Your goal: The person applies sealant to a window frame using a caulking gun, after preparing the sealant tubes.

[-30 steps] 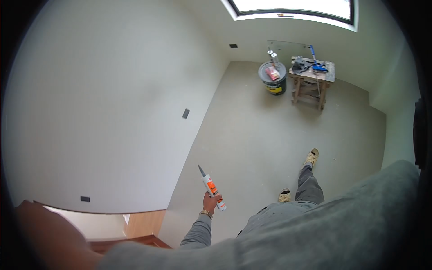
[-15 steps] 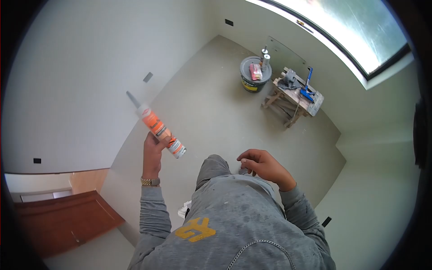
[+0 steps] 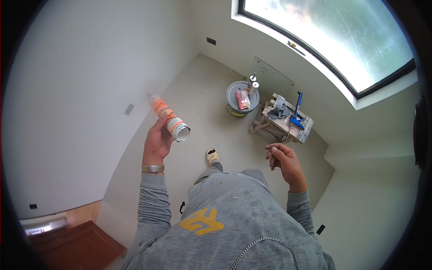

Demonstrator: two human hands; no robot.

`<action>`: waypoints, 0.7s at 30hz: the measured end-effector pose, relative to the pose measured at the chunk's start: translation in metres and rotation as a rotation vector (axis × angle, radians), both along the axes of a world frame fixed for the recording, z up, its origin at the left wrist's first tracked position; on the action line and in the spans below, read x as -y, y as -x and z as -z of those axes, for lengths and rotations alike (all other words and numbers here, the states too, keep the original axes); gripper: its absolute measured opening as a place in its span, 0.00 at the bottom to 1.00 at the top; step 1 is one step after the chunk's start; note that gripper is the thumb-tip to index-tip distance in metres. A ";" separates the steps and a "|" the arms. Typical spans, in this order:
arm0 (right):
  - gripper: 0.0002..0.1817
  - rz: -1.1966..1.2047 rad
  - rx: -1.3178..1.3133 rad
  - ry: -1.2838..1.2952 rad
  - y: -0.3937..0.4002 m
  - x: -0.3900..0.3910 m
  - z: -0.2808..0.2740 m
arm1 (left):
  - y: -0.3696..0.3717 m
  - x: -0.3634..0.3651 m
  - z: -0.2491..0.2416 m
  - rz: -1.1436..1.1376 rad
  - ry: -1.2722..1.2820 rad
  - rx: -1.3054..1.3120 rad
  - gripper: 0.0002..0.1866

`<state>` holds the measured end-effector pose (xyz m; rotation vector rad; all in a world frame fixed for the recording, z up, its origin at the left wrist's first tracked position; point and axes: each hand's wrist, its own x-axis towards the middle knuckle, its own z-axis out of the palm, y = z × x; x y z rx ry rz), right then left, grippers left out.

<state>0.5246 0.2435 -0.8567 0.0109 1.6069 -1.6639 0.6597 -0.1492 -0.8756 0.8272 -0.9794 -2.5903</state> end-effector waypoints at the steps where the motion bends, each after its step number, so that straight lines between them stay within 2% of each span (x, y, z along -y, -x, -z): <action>1: 0.14 0.052 0.001 -0.013 0.008 -0.002 -0.002 | 0.015 0.010 0.004 0.011 0.017 0.027 0.21; 5: 0.14 0.250 0.042 -0.014 0.024 -0.013 0.003 | 0.079 0.048 0.016 0.126 0.127 0.173 0.23; 9: 0.15 0.381 0.112 -0.058 0.045 -0.021 0.026 | 0.139 0.063 0.035 0.191 0.236 0.208 0.25; 12: 0.15 0.431 0.136 -0.073 0.072 -0.033 0.046 | 0.186 0.049 0.041 0.232 0.349 0.273 0.24; 16: 0.15 0.390 0.113 -0.093 0.132 -0.055 0.068 | 0.247 0.021 0.053 0.236 0.352 0.303 0.22; 21: 0.15 0.436 0.141 -0.210 0.211 -0.085 0.109 | 0.311 -0.003 0.067 0.284 0.506 0.423 0.18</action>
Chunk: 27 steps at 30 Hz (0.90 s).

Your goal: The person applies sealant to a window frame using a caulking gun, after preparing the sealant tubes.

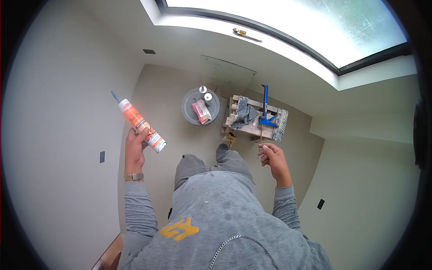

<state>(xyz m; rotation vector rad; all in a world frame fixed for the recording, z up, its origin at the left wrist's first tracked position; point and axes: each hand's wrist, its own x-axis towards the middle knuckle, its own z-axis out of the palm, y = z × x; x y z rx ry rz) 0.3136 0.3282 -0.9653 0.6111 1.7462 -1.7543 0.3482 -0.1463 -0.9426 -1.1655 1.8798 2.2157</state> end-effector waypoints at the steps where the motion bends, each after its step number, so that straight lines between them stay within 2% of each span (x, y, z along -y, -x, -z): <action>1: 0.15 -0.007 0.014 0.005 0.018 -0.004 0.008 | 0.013 0.000 0.008 -0.007 0.005 0.014 0.18; 4: 0.15 -0.022 0.032 -0.079 0.060 -0.006 0.032 | 0.056 0.002 0.055 0.092 0.129 0.208 0.18; 7: 0.14 -0.047 0.095 -0.177 0.084 0.009 0.069 | 0.088 0.006 0.137 0.199 0.189 0.277 0.20; 9: 0.13 -0.095 0.153 -0.236 0.087 0.022 0.099 | 0.104 -0.002 0.185 0.214 0.180 0.323 0.22; 11: 0.13 -0.115 0.195 -0.291 0.098 0.055 0.128 | 0.120 -0.003 0.251 0.246 0.080 0.254 0.23; 13: 0.12 -0.180 -0.065 -0.388 0.114 0.091 0.167 | 0.140 -0.007 0.306 0.302 0.123 0.309 0.24; 14: 0.12 -0.195 -0.055 -0.394 0.127 0.111 0.186 | 0.146 -0.009 0.333 0.345 0.178 0.357 0.26; 15: 0.13 -0.217 -0.159 -0.435 0.144 0.132 0.205 | 0.156 -0.011 0.351 0.334 0.173 0.371 0.26; 17: 0.15 -0.307 -0.384 -0.553 0.179 0.172 0.247 | 0.171 -0.011 0.398 0.589 0.521 0.637 0.27; 20: 0.20 -0.399 -0.685 -0.652 0.235 0.223 0.301 | 0.184 -0.007 0.470 0.681 0.597 0.687 0.31; 23: 0.22 -0.514 -0.733 -0.678 0.272 0.257 0.332 | 0.194 -0.015 0.517 0.735 0.627 0.710 0.34; 25: 0.20 -0.557 -0.694 -0.657 0.279 0.265 0.349 | 0.198 -0.023 0.536 0.753 0.691 0.693 0.34; 27: 0.15 -0.578 -0.770 -0.650 0.283 0.269 0.365 | 0.202 -0.026 0.546 0.750 0.646 0.706 0.36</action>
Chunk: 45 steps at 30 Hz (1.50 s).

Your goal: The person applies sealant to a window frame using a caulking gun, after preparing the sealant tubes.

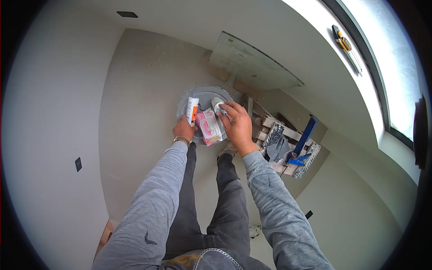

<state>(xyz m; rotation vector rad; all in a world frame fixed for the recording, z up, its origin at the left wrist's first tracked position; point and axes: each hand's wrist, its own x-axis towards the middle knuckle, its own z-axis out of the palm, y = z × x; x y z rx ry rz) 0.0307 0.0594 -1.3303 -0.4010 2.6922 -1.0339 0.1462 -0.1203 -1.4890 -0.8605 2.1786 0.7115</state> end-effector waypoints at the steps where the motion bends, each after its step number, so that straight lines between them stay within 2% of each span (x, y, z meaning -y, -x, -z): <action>1: 0.15 -0.005 0.001 0.001 0.004 0.001 0.006 | 0.001 -0.002 -0.001 -0.044 -0.001 0.015 0.40; 3: 0.12 0.079 -0.065 0.126 0.013 -0.001 0.010 | 0.002 -0.002 -0.013 -0.087 -0.001 0.035 0.43; 5: 0.10 0.153 0.007 0.149 0.024 -0.008 0.001 | 0.000 -0.002 -0.032 -0.056 0.128 -0.209 0.51; 6: 0.10 0.232 0.079 0.173 0.028 -0.011 -0.007 | -0.002 0.004 -0.043 -0.061 0.134 -0.205 0.51; 8: 0.09 0.281 0.052 0.282 0.037 -0.014 -0.023 | -0.004 0.027 -0.059 0.071 0.293 -0.511 0.54; 9: 0.10 0.311 0.050 0.308 0.039 -0.016 -0.032 | -0.017 0.038 -0.041 0.068 0.301 -0.512 0.54; 11: 0.11 0.329 0.012 0.339 0.050 -0.017 -0.050 | -0.025 0.052 0.023 -0.065 -0.033 -0.409 0.47; 12: 0.12 0.360 0.024 0.409 0.051 -0.019 -0.062 | -0.010 0.047 0.026 -0.066 -0.040 -0.424 0.47; 14: 0.15 0.417 0.052 0.532 0.050 -0.020 -0.085 | 0.008 0.033 0.020 0.010 -0.058 -0.250 0.39; 15: 0.16 0.438 0.052 0.574 0.051 -0.022 -0.094 | 0.011 0.017 0.015 -0.003 0.007 -0.328 0.33; 18: 0.20 0.507 0.112 0.783 0.046 -0.025 -0.117 | 0.009 -0.002 0.016 0.010 0.037 -0.241 0.31; 22: 0.19 0.537 0.206 0.757 0.027 -0.035 -0.131 | 0.009 0.004 0.005 0.021 0.009 -0.132 0.35; 23: 0.18 0.528 0.213 0.711 0.021 -0.035 -0.134 | 0.006 0.011 0.003 0.028 0.003 -0.135 0.35; 25: 0.16 0.546 0.248 0.687 0.011 -0.035 -0.134 | 0.004 0.016 -0.002 -0.223 -0.144 -0.551 0.38; 26: 0.16 0.563 0.278 0.679 0.006 -0.035 -0.132 | 0.015 0.013 -0.052 -0.318 -0.461 -0.596 0.39; 27: 0.15 0.573 0.299 0.678 0.001 -0.036 -0.128 | 0.028 0.014 -0.123 -0.414 -0.774 -0.626 0.40; 29: 0.14 0.603 0.359 0.691 -0.008 -0.035 -0.125 | 0.029 -0.005 -0.211 -0.098 -0.894 -0.594 0.43; 31: 0.14 0.667 0.409 0.751 -0.018 -0.029 -0.124 | 0.017 -0.041 -0.259 0.086 -0.769 -0.559 0.43; 32: 0.13 0.732 0.456 0.801 -0.022 -0.029 -0.123 | 0.008 -0.056 -0.266 0.093 -0.766 -0.558 0.43; 34: 0.13 0.753 0.476 0.805 -0.027 -0.033 -0.124 | -0.009 -0.080 -0.271 0.068 -0.410 -0.590 0.41; 35: 0.12 0.742 0.495 0.798 -0.028 -0.036 -0.126 | -0.014 -0.088 -0.270 0.071 -0.355 -0.667 0.36; 36: 0.12 0.730 0.513 0.789 -0.029 -0.039 -0.129 | -0.015 -0.089 -0.274 0.076 -0.363 -0.666 0.36; 38: 0.13 0.700 0.531 0.771 -0.030 -0.050 -0.132 | -0.016 -0.086 -0.285 -0.060 -0.707 -0.483 0.32; 39: 0.15 0.660 0.607 0.825 -0.032 -0.057 -0.127 | -0.018 -0.083 -0.287 -0.062 -0.710 -0.475 0.32; 41: 0.16 0.568 0.749 1.001 -0.033 -0.067 -0.123 | -0.017 -0.072 -0.288 -0.453 -1.417 -0.023 0.30; 42: 0.16 0.573 0.752 1.004 -0.034 -0.070 -0.122 | -0.019 -0.070 -0.290 -0.452 -1.414 -0.017 0.30; 44: 0.18 0.406 0.905 1.275 -0.033 -0.074 -0.119 | -0.020 -0.067 -0.292 -0.547 -1.638 0.039 0.31; 45: 0.16 0.460 0.988 1.269 -0.026 -0.068 -0.138 | -0.023 -0.070 -0.290 -0.546 -1.637 0.045 0.31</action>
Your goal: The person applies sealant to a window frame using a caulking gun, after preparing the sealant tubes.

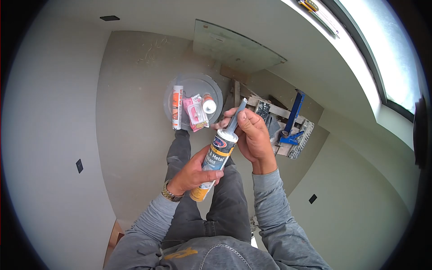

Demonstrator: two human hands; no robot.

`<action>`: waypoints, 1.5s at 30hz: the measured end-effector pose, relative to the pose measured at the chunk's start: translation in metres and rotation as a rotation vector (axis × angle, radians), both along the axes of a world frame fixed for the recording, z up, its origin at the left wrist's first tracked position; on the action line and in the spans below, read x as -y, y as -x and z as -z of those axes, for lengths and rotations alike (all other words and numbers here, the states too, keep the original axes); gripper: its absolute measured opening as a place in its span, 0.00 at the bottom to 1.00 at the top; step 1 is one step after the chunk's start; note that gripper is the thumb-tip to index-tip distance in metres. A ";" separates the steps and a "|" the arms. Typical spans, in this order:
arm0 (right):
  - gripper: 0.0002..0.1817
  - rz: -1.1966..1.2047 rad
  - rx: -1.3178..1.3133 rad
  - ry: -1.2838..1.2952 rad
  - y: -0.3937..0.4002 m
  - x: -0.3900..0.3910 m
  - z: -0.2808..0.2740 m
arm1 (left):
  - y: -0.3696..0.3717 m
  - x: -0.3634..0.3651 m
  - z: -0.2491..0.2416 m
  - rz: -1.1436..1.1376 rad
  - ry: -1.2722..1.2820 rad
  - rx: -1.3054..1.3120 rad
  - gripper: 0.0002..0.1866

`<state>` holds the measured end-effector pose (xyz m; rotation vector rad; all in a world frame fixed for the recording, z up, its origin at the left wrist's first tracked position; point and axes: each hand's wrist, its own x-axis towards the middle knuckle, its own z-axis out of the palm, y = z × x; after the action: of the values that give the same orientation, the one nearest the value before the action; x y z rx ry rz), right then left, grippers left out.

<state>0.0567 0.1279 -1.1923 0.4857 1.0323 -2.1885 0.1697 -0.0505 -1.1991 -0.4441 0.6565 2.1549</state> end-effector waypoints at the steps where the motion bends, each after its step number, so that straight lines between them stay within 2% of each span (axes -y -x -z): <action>1: 0.16 0.003 -0.001 0.000 0.000 0.004 -0.006 | -0.004 -0.005 0.004 -0.026 0.373 -0.280 0.32; 2: 0.15 0.028 -0.050 -0.182 -0.001 0.008 -0.011 | -0.006 -0.009 0.005 -0.055 0.746 -0.561 0.33; 3: 0.15 0.053 -0.096 -0.365 -0.003 0.009 -0.015 | -0.007 -0.010 0.000 -0.054 0.745 -0.560 0.33; 4: 0.16 0.028 -0.113 -0.469 -0.007 0.005 -0.010 | -0.004 -0.010 -0.008 -0.001 0.906 -0.549 0.33; 5: 0.16 0.031 -0.119 -0.470 -0.007 0.006 -0.015 | -0.002 -0.011 -0.013 0.051 1.066 -0.539 0.33; 7: 0.14 0.021 -0.147 -0.569 -0.007 0.011 -0.030 | -0.003 -0.014 -0.020 0.017 1.067 -0.548 0.33; 8: 0.14 0.025 -0.147 -0.509 -0.008 0.010 -0.032 | -0.005 -0.015 -0.022 -0.014 1.068 -0.553 0.33; 9: 0.14 0.029 -0.145 -0.511 -0.007 0.007 -0.031 | -0.006 -0.012 -0.021 -0.010 1.065 -0.553 0.33; 11: 0.16 -0.034 -0.073 -0.009 -0.003 -0.005 -0.028 | -0.010 0.000 -0.020 0.008 0.420 -0.302 0.34; 12: 0.20 -0.068 -0.060 0.095 -0.001 -0.005 -0.032 | -0.010 0.002 -0.024 0.009 0.418 -0.306 0.34; 14: 0.19 -0.006 -0.038 0.028 -0.002 0.004 -0.053 | -0.009 0.007 -0.043 0.041 0.143 -0.054 0.34; 15: 0.19 0.053 -0.014 -0.035 -0.003 0.010 -0.066 | -0.005 0.008 -0.054 0.050 0.142 -0.063 0.34; 17: 0.19 0.127 -0.114 -0.070 -0.017 0.008 -0.072 | 0.009 0.008 -0.078 0.038 0.710 -0.516 0.29; 19: 0.17 0.117 -0.138 -0.211 -0.024 0.003 -0.088 | 0.014 0.018 -0.104 0.067 0.776 -0.613 0.30; 21: 0.17 0.163 -0.181 -0.174 -0.025 0.004 -0.122 | 0.016 0.029 -0.132 0.168 0.894 -0.677 0.34; 22: 0.18 0.180 -0.149 -0.074 -0.024 0.005 -0.142 | 0.016 0.031 -0.143 0.179 0.882 -0.715 0.34; 24: 0.21 0.225 -0.116 0.037 -0.031 0.010 -0.185 | 0.014 0.035 -0.162 0.009 0.704 -0.656 0.36; 25: 0.21 0.261 -0.139 0.030 -0.040 0.013 -0.199 | 0.015 0.038 -0.180 0.033 0.686 -0.690 0.36; 27: 0.20 0.370 -0.393 -0.161 -0.057 0.016 -0.217 | 0.024 0.042 -0.216 0.181 0.859 -0.926 0.38; 29: 0.21 0.455 -0.355 -0.265 -0.075 0.008 -0.238 | 0.028 0.040 -0.241 0.243 0.833 -1.048 0.38; 33: 0.22 0.637 -0.378 -0.212 -0.126 -0.013 -0.292 | 0.024 0.021 -0.282 0.317 0.680 -1.279 0.38; 36: 0.23 0.783 -0.371 -0.077 -0.170 -0.027 -0.340 | 0.008 -0.003 -0.302 0.345 0.585 -1.419 0.38; 37: 0.23 0.834 -0.386 -0.090 -0.187 -0.030 -0.342 | 0.000 -0.012 -0.310 0.378 0.544 -1.450 0.38; 39: 0.21 0.968 -0.556 -0.310 -0.225 -0.035 -0.339 | -0.019 -0.032 -0.327 0.446 0.502 -1.543 0.38; 40: 0.18 1.035 -0.475 -0.311 -0.245 -0.041 -0.344 | -0.031 -0.042 -0.341 0.516 0.530 -1.585 0.38; 45: 0.16 1.200 -0.600 -0.370 -0.378 -0.077 -0.372 | -0.112 -0.102 -0.377 0.682 0.335 -1.713 0.38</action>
<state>0.4347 0.2048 -0.8204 0.7649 1.7869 -3.3306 0.2821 0.0515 -0.8222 1.4594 1.6965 1.2861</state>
